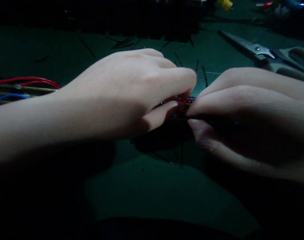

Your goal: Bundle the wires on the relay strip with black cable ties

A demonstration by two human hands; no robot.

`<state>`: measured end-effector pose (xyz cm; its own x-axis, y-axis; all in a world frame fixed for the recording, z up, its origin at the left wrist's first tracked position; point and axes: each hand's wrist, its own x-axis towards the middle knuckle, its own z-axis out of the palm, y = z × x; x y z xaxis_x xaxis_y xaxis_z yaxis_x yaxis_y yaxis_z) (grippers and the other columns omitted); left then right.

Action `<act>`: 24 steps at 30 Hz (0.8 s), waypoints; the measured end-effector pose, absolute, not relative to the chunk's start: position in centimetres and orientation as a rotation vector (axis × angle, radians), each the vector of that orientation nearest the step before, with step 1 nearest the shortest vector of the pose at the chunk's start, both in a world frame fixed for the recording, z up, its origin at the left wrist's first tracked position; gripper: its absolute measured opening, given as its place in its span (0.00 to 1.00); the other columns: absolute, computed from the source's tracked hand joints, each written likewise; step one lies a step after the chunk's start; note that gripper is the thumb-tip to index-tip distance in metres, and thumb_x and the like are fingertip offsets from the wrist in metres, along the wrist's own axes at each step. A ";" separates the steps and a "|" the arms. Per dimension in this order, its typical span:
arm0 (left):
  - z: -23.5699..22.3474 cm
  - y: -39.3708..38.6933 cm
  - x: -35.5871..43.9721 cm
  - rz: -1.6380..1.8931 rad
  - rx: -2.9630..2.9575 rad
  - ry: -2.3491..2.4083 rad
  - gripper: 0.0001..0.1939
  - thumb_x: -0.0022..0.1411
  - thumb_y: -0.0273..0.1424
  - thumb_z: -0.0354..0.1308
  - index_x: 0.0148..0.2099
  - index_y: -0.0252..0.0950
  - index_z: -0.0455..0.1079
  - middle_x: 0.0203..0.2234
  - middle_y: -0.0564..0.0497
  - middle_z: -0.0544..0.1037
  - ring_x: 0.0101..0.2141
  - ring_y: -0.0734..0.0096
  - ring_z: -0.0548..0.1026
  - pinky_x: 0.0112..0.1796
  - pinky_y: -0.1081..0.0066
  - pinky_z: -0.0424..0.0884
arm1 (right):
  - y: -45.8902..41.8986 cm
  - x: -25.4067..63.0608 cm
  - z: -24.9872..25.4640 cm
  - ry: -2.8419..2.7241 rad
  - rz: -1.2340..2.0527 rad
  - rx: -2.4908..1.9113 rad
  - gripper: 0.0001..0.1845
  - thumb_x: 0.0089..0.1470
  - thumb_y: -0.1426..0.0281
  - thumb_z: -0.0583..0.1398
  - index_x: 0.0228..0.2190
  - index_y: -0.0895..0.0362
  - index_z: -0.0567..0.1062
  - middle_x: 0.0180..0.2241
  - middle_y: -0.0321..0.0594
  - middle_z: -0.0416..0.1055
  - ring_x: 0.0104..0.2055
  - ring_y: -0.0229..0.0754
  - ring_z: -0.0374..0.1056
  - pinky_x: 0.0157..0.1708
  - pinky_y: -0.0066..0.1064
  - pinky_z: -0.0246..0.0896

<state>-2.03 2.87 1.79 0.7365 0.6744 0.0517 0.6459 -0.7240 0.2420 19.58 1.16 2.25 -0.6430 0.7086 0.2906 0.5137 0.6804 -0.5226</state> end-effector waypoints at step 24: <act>2.0 3.3 -1.7 0.076 2.628 1.118 0.16 0.62 0.40 0.43 0.37 0.40 0.70 0.28 0.50 0.69 0.33 0.62 0.71 0.30 0.66 0.61 | 1.1 19.5 1.9 -2.410 0.593 -0.907 0.03 0.54 0.72 0.63 0.30 0.53 0.73 0.31 0.35 0.71 0.31 0.37 0.67 0.30 0.33 0.60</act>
<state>-1.66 3.32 1.95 0.6983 0.7131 -0.0623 0.6982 -0.6593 0.2789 19.49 1.08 1.93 -0.6567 0.6953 0.2921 0.4804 0.6843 -0.5486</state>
